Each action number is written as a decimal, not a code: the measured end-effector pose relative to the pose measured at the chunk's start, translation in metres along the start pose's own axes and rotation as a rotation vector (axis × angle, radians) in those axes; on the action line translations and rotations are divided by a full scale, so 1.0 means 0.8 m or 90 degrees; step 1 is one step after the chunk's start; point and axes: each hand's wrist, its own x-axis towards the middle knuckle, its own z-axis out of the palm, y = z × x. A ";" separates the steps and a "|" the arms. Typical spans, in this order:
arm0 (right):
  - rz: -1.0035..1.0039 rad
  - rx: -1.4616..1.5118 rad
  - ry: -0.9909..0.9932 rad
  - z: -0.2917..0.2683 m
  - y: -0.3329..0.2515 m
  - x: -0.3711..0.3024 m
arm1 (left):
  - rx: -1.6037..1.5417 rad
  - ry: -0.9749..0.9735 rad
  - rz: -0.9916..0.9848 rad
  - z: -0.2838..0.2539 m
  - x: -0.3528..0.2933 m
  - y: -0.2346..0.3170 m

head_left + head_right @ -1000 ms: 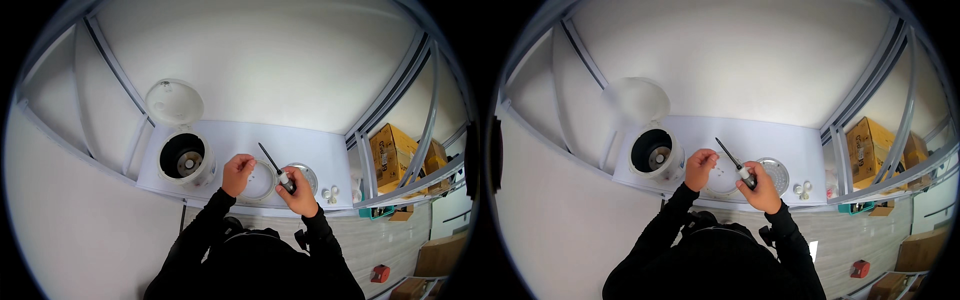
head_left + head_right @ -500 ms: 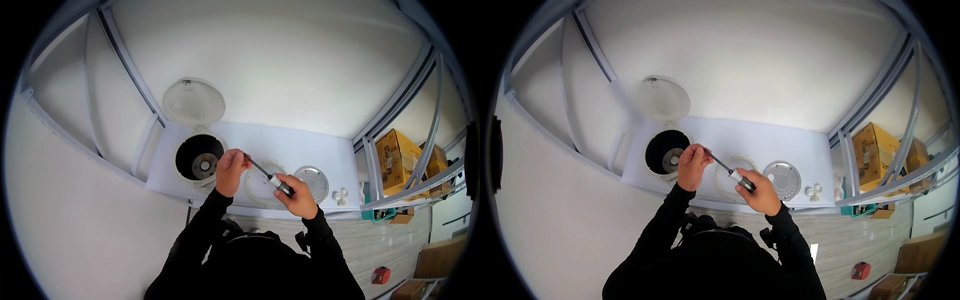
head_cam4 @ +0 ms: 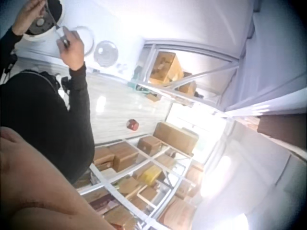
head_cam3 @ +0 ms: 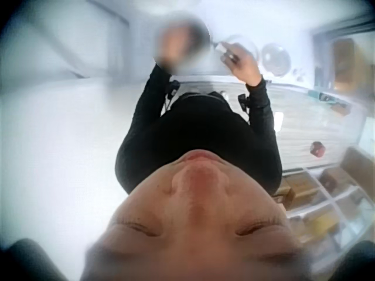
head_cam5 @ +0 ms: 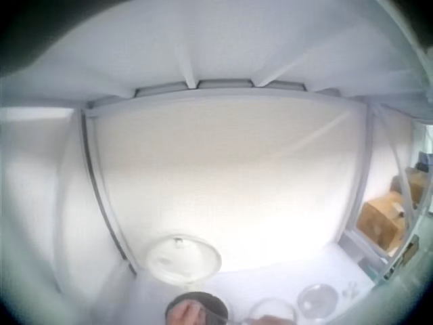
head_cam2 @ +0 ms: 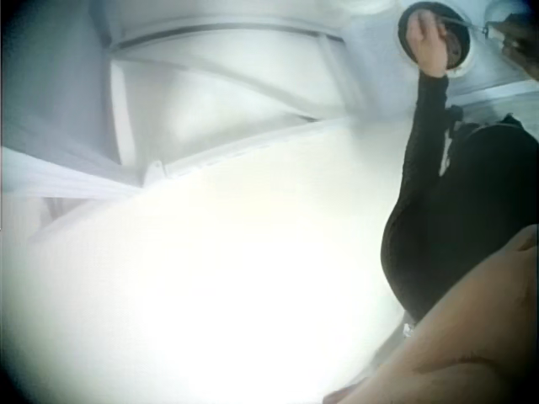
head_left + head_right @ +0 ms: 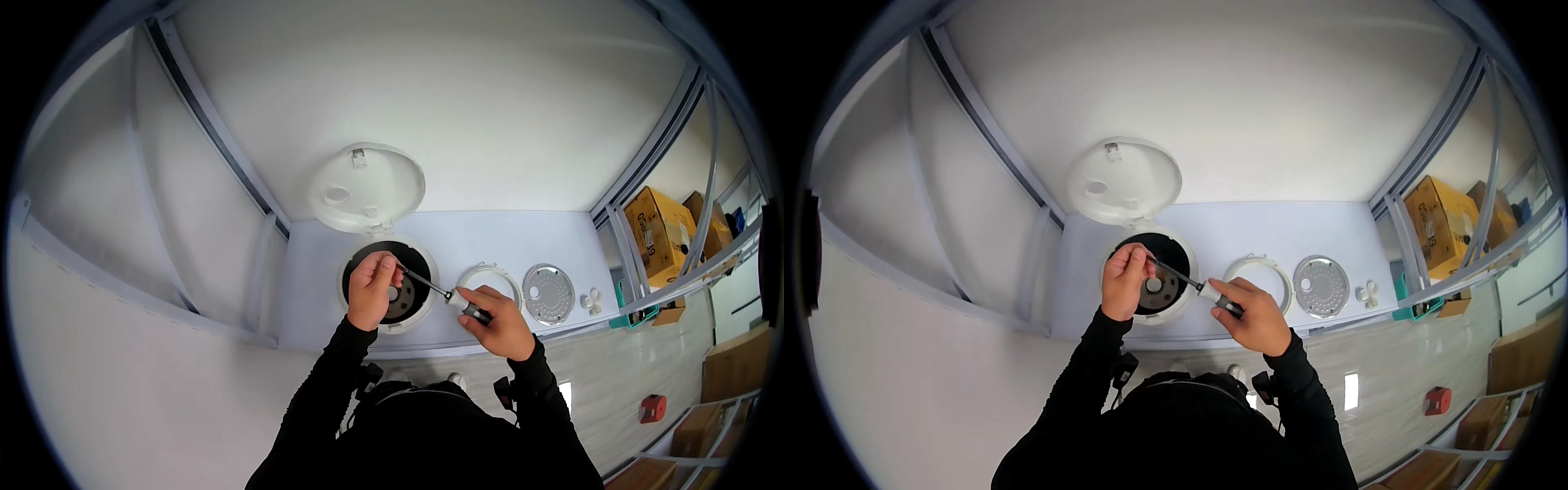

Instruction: The person assembles a white cylindrical appliance on a shelf. They use a screwdriver to fasten screws into the lid and a perforated metal plate, then place the plate onto the appliance. The person handles the lid, plate, and screwdriver throughout the task.

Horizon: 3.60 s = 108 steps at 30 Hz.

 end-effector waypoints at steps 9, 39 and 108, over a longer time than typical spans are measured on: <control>0.037 -0.072 0.064 0.063 -0.026 0.018 | 0.130 -0.063 -0.014 -0.061 0.029 0.012; 0.164 0.252 0.085 0.068 -0.027 0.021 | 0.165 -0.211 -0.003 -0.098 0.083 0.024; 0.071 -0.025 0.239 0.152 -0.070 0.075 | -0.158 -0.190 -0.222 -0.072 0.076 -0.023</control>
